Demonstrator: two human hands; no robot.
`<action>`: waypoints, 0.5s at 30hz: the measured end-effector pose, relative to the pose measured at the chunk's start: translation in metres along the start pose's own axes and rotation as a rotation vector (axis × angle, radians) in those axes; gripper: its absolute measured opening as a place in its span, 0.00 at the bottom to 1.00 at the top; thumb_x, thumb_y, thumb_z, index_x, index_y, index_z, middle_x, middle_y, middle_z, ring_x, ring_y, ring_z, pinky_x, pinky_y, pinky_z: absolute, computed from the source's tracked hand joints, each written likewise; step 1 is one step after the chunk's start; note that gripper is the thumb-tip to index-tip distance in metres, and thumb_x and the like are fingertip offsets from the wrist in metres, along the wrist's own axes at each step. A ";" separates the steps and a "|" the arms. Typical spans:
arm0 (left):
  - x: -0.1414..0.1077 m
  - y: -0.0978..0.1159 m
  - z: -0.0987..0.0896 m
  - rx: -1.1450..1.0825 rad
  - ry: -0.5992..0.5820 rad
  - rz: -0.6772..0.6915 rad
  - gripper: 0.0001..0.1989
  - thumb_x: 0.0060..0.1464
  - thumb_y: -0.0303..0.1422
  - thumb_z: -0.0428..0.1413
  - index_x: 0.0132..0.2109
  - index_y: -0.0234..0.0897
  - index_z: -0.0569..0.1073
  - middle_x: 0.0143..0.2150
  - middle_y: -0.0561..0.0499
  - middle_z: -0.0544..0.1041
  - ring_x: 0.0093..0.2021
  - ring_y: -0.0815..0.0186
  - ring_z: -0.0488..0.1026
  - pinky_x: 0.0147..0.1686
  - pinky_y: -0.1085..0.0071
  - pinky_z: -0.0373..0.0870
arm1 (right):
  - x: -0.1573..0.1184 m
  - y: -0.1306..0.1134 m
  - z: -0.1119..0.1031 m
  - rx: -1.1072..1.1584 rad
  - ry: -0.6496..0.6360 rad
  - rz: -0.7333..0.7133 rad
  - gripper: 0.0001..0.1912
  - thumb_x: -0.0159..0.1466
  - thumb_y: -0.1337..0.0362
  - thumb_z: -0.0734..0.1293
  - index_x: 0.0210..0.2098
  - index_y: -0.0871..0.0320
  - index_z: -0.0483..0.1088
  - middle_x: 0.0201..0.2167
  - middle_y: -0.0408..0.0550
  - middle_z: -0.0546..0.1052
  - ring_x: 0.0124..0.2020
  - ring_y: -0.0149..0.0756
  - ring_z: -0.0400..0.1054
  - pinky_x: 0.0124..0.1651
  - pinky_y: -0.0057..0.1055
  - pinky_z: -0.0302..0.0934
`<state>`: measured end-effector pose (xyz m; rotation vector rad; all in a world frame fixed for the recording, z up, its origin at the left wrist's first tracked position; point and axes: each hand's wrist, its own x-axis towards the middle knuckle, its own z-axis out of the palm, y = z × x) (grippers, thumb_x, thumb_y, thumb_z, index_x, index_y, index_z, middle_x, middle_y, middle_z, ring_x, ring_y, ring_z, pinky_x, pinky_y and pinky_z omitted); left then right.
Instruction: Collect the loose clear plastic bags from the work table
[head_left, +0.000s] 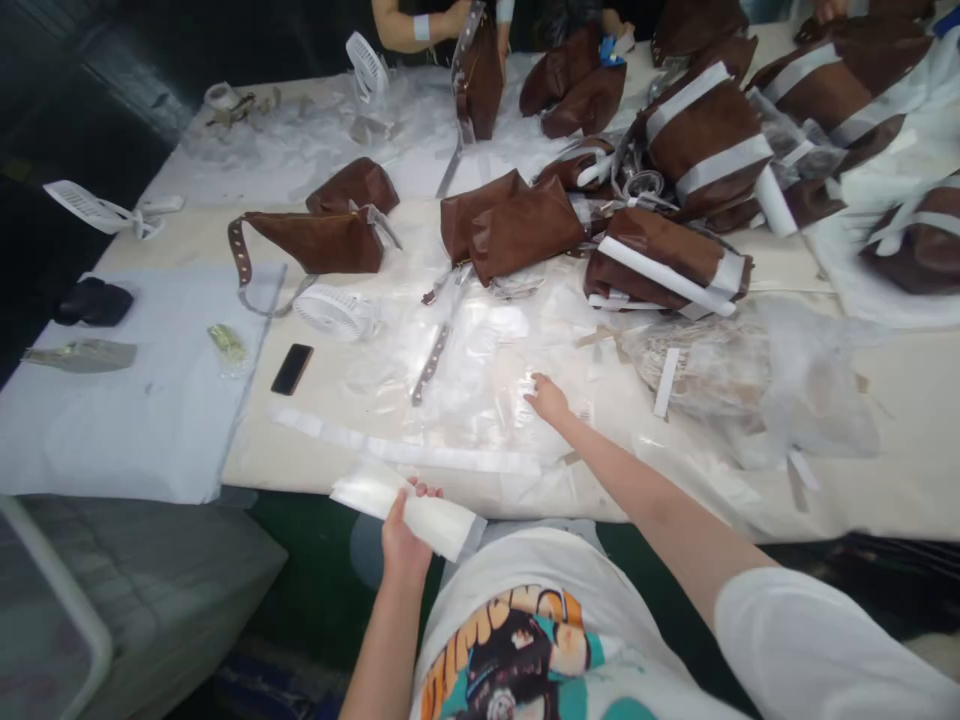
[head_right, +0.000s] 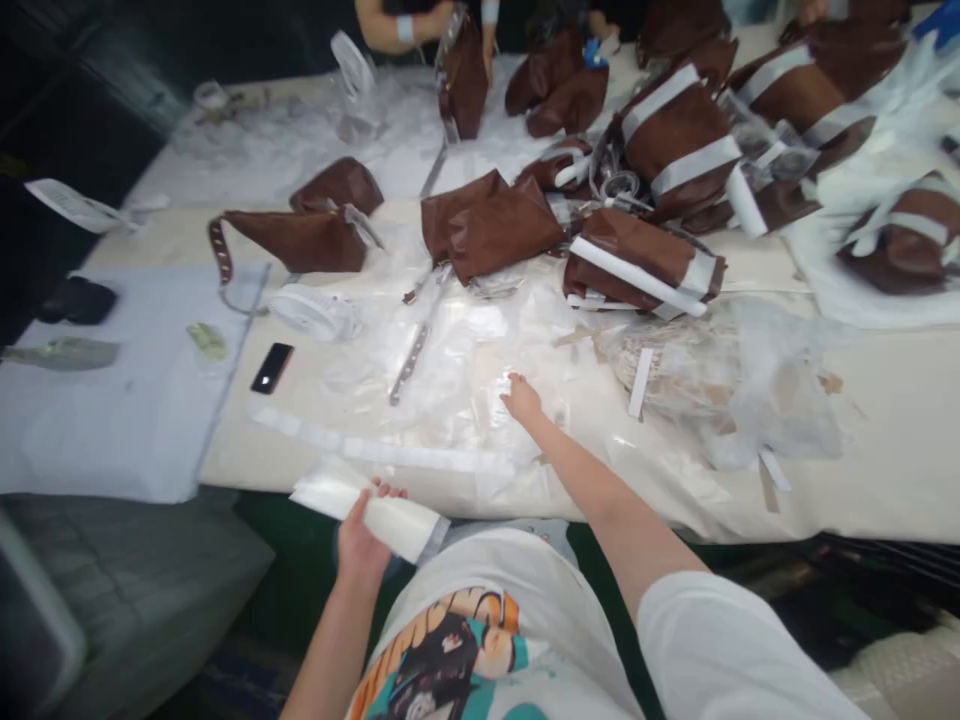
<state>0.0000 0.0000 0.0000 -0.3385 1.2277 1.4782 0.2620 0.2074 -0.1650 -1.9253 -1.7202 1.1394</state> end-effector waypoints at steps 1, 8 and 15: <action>0.002 0.000 -0.001 -0.003 0.015 -0.005 0.06 0.59 0.30 0.53 0.39 0.34 0.74 0.28 0.53 0.71 0.29 0.67 0.73 0.43 0.64 0.77 | 0.008 -0.001 0.002 -0.028 -0.009 0.009 0.24 0.58 0.68 0.71 0.54 0.59 0.69 0.53 0.58 0.73 0.47 0.45 0.71 0.53 0.38 0.64; 0.014 0.008 -0.021 -0.053 0.091 0.008 0.07 0.61 0.30 0.52 0.40 0.34 0.74 0.28 0.52 0.73 0.30 0.66 0.75 0.44 0.64 0.78 | 0.039 0.013 -0.023 -0.008 0.003 0.056 0.06 0.54 0.67 0.72 0.30 0.57 0.70 0.34 0.48 0.77 0.39 0.40 0.70 0.47 0.34 0.63; 0.045 0.004 -0.018 0.022 0.113 -0.098 0.07 0.59 0.28 0.53 0.41 0.33 0.74 0.29 0.50 0.77 0.31 0.64 0.77 0.40 0.66 0.78 | 0.038 0.031 -0.093 0.406 0.162 0.085 0.20 0.53 0.52 0.72 0.39 0.58 0.70 0.31 0.44 0.77 0.31 0.34 0.70 0.34 0.30 0.66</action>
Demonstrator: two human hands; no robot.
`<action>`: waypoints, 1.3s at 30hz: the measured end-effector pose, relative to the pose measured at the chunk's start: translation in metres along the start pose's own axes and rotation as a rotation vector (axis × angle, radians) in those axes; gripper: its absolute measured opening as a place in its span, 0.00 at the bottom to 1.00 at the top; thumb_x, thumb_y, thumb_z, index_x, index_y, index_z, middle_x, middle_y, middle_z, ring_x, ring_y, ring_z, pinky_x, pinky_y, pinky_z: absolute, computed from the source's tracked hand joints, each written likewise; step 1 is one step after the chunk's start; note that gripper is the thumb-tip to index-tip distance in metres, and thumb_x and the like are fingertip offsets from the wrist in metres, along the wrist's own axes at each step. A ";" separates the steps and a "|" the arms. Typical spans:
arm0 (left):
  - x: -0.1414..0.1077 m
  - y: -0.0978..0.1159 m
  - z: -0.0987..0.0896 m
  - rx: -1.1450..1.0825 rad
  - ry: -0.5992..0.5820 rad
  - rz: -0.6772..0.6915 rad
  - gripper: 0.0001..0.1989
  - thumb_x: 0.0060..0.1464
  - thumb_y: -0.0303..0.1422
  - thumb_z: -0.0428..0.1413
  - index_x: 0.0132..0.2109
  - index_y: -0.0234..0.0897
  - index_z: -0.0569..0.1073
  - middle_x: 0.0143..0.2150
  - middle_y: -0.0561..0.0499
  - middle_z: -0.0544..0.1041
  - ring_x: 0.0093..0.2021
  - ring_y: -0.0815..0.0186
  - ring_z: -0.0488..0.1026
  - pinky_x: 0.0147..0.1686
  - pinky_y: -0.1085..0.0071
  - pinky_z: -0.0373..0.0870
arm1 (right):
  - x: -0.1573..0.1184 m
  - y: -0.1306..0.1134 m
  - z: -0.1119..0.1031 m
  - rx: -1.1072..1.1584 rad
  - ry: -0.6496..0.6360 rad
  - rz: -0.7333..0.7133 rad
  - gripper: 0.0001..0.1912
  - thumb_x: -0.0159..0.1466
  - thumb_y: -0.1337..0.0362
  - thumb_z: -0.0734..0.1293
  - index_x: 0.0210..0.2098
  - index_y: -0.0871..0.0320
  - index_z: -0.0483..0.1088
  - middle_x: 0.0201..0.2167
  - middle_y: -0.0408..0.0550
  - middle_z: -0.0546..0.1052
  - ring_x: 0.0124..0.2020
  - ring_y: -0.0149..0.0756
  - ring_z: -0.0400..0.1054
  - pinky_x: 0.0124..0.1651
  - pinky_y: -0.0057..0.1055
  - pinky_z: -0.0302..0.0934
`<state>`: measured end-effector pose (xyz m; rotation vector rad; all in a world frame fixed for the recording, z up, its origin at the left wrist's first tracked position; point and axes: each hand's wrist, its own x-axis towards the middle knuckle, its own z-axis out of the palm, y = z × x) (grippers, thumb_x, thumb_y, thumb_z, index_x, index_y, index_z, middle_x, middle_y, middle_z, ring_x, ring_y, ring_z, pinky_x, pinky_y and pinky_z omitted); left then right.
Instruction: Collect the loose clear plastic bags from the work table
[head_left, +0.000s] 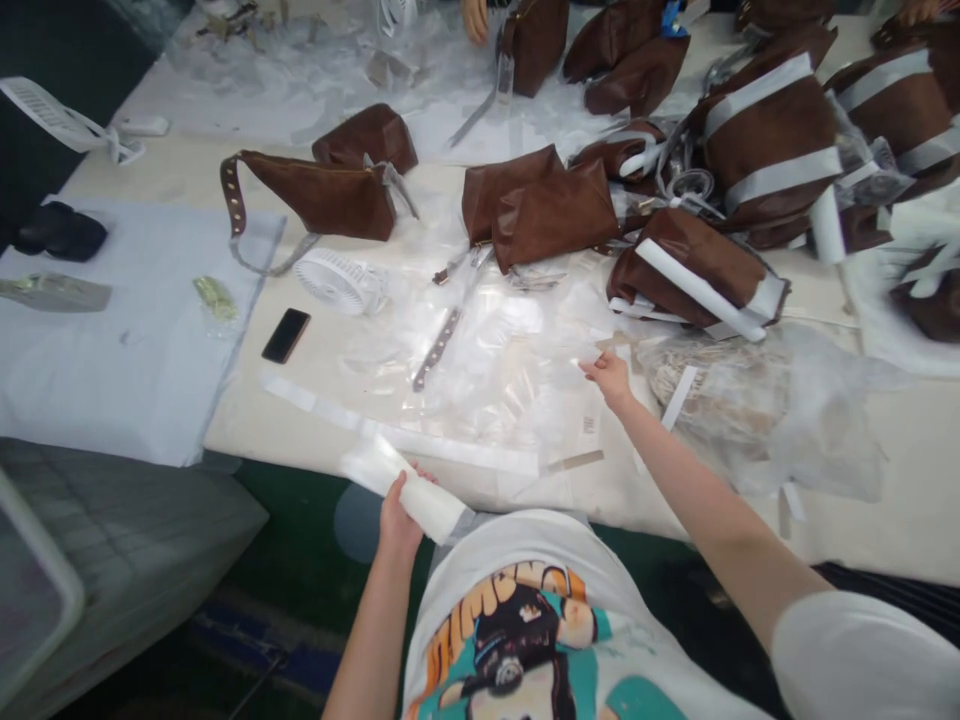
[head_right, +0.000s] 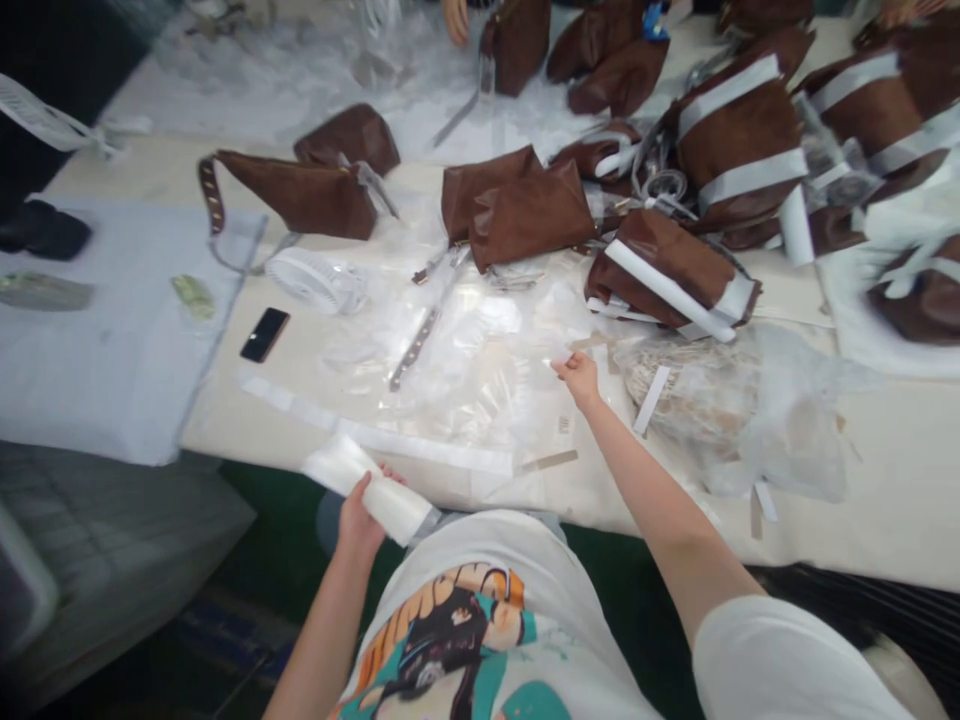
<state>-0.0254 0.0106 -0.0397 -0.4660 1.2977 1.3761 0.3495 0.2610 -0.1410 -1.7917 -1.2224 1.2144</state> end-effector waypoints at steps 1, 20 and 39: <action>0.008 -0.002 0.006 0.058 0.006 -0.014 0.07 0.58 0.27 0.53 0.42 0.33 0.74 0.30 0.49 0.78 0.31 0.64 0.78 0.39 0.66 0.78 | -0.003 -0.001 -0.008 0.118 0.020 0.029 0.22 0.51 0.51 0.73 0.40 0.57 0.71 0.32 0.45 0.78 0.32 0.33 0.71 0.34 0.29 0.67; 0.030 -0.020 0.079 0.286 -0.188 -0.063 0.11 0.50 0.25 0.59 0.43 0.30 0.74 0.27 0.51 0.75 0.25 0.67 0.74 0.32 0.70 0.76 | -0.079 0.057 -0.077 -0.196 0.099 0.232 0.13 0.51 0.67 0.68 0.37 0.59 0.72 0.32 0.54 0.78 0.43 0.52 0.73 0.49 0.48 0.68; -0.018 -0.005 -0.023 0.004 0.040 0.054 0.08 0.52 0.23 0.55 0.40 0.34 0.74 0.27 0.53 0.73 0.26 0.69 0.73 0.34 0.69 0.79 | -0.083 -0.017 0.013 -0.109 -0.338 -0.268 0.09 0.58 0.59 0.73 0.27 0.54 0.71 0.31 0.46 0.77 0.40 0.42 0.69 0.52 0.42 0.63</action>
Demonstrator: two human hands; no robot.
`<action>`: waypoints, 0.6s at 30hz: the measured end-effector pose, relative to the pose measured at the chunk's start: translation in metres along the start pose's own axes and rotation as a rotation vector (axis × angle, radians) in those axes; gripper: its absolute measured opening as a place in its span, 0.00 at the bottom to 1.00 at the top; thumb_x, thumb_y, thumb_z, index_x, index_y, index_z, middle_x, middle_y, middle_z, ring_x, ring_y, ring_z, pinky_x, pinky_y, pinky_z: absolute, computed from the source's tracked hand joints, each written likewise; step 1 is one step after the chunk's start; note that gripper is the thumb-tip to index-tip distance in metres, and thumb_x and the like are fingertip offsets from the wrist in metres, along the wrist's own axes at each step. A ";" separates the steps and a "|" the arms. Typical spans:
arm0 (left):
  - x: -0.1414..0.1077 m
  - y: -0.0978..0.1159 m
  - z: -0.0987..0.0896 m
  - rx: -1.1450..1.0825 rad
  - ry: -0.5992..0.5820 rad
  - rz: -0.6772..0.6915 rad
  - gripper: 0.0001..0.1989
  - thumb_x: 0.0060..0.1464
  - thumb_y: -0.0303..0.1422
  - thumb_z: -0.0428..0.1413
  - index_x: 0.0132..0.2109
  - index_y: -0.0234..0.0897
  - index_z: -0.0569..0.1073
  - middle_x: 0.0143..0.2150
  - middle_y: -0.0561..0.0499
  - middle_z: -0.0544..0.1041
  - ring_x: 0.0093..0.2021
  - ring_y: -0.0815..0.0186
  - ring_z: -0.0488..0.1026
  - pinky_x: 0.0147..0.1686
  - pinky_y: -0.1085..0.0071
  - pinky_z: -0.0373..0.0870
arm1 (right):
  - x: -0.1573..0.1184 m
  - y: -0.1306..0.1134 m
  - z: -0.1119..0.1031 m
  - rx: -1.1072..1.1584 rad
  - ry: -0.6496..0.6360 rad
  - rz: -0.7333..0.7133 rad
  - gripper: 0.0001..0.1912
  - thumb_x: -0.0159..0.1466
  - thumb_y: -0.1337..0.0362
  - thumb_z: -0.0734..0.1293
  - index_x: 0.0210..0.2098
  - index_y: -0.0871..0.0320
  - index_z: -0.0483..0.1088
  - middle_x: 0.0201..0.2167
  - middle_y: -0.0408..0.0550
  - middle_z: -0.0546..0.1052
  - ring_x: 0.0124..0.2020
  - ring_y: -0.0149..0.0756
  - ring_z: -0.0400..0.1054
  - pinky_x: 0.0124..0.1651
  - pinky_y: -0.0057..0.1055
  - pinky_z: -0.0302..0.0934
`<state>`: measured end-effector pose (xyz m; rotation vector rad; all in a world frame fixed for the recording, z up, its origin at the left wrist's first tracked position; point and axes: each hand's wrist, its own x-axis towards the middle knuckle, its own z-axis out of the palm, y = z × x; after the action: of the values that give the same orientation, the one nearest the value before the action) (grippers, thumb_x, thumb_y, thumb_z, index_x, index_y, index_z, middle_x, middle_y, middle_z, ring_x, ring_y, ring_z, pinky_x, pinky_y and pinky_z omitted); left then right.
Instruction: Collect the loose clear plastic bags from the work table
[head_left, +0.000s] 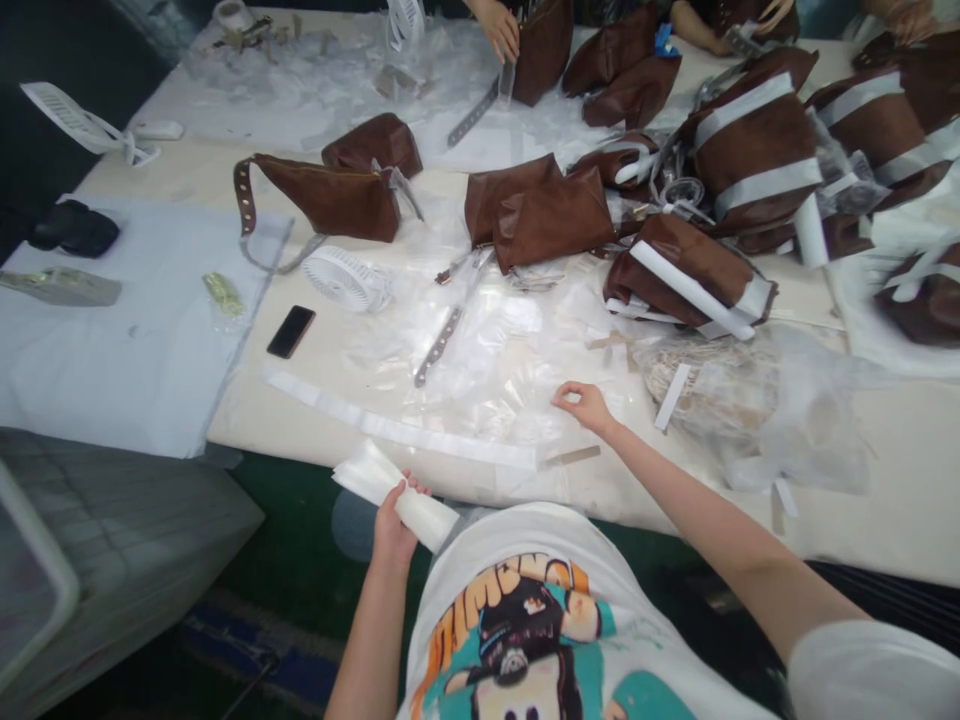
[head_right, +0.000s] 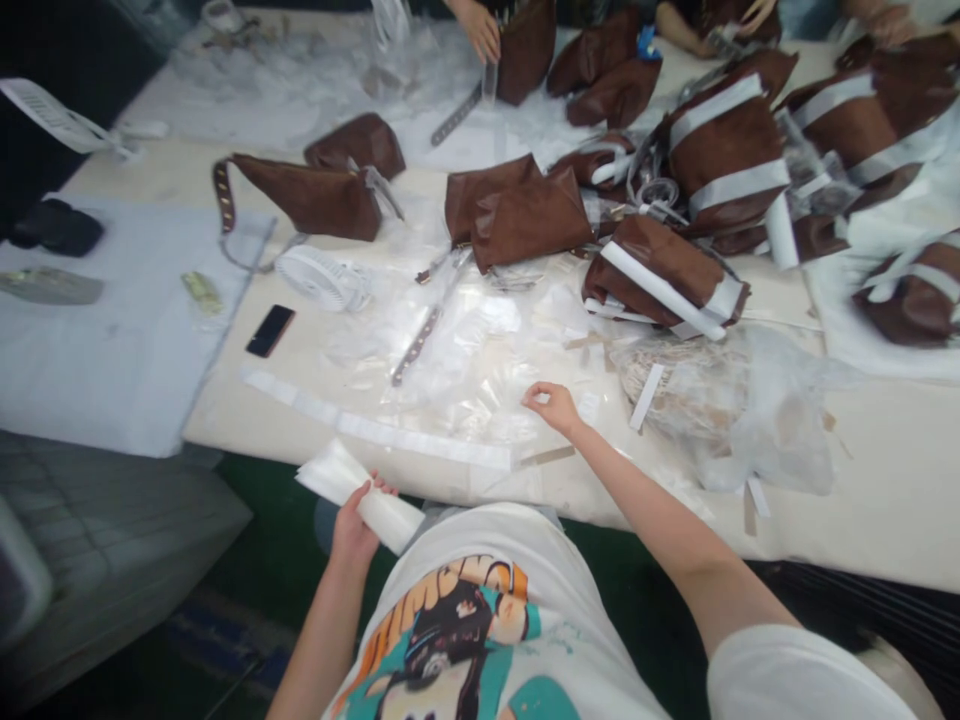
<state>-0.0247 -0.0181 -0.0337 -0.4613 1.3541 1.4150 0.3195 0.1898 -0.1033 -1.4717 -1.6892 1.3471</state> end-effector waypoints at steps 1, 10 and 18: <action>0.000 0.001 0.001 0.003 -0.004 -0.005 0.08 0.53 0.22 0.55 0.41 0.34 0.74 0.27 0.54 0.73 0.25 0.69 0.73 0.33 0.70 0.78 | 0.003 -0.011 -0.008 0.204 0.056 0.055 0.12 0.58 0.54 0.73 0.28 0.54 0.70 0.26 0.42 0.74 0.31 0.37 0.67 0.46 0.39 0.65; -0.003 0.001 0.041 0.065 -0.181 -0.107 0.09 0.58 0.22 0.53 0.44 0.33 0.74 0.28 0.53 0.75 0.24 0.71 0.72 0.31 0.73 0.78 | -0.008 -0.091 -0.037 0.840 0.022 0.246 0.27 0.50 0.46 0.78 0.27 0.52 0.59 0.14 0.28 0.47 0.15 0.24 0.35 0.23 0.27 0.53; -0.041 -0.020 0.118 0.116 -0.620 -0.338 0.12 0.58 0.29 0.59 0.50 0.33 0.74 0.54 0.36 0.78 0.23 0.75 0.71 0.28 0.74 0.76 | -0.057 -0.129 0.022 0.624 -0.263 0.169 0.22 0.56 0.43 0.74 0.34 0.56 0.74 0.18 0.38 0.68 0.17 0.27 0.55 0.23 0.27 0.50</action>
<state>0.0512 0.0648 0.0239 -0.1398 0.8021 1.0675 0.2615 0.1400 0.0175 -1.1169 -1.1276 2.0014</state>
